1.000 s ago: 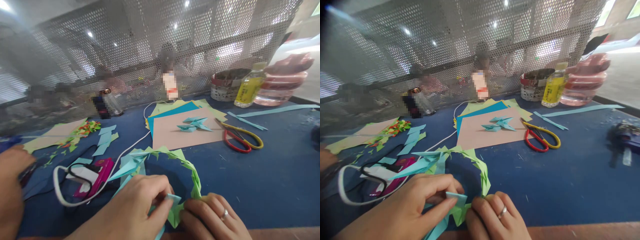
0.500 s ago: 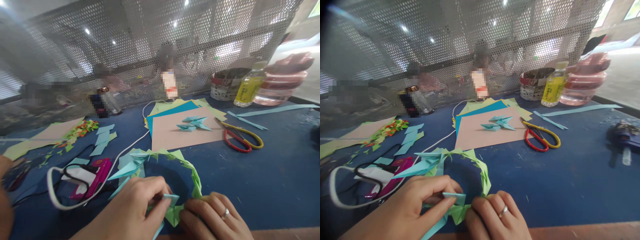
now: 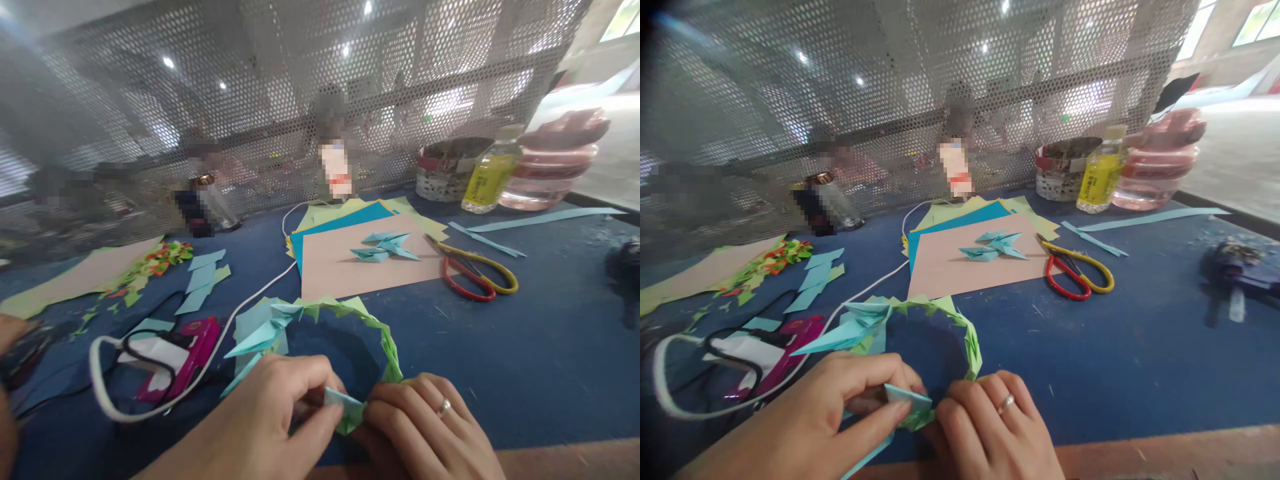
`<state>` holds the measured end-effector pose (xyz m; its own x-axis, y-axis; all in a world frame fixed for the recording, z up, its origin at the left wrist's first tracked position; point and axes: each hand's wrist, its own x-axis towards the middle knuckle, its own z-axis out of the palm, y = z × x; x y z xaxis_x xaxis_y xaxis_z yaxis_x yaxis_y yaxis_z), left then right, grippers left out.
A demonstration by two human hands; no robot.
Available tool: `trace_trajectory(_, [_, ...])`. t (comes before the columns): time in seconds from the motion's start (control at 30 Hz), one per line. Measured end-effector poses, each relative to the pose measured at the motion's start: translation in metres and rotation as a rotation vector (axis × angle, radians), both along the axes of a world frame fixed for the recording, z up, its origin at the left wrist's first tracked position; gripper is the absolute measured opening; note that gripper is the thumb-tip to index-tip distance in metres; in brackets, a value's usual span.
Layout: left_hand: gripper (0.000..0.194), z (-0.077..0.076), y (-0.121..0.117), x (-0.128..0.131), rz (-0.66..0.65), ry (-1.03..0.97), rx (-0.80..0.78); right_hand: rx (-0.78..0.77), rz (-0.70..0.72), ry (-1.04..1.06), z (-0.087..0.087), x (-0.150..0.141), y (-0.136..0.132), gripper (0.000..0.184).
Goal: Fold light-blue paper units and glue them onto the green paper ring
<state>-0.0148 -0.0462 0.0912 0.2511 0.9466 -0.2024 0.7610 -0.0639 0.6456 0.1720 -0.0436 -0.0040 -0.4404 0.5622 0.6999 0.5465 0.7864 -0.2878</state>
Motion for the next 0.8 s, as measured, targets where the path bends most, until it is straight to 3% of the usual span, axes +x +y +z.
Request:
trace_trajectory(0.13, [0.025,0.007,0.002,0.001,-0.002,0.02,-0.152,0.044,-0.04,0.096,0.0,-0.006,0.003,0.027])
trace_trajectory(0.3, [0.026,0.015,0.005,0.002,0.015,0.017,-0.23,0.026,-0.038,0.027,0.0,-0.004,0.005,0.022])
trace_trajectory(0.6, [0.029,0.011,0.002,0.006,0.026,0.056,-0.132,0.025,-0.039,0.021,-0.001,-0.003,0.004,0.019])
trace_trajectory(0.8, [0.03,0.016,0.003,0.005,-0.042,0.097,-0.166,0.017,-0.046,0.02,-0.002,-0.003,0.004,0.022])
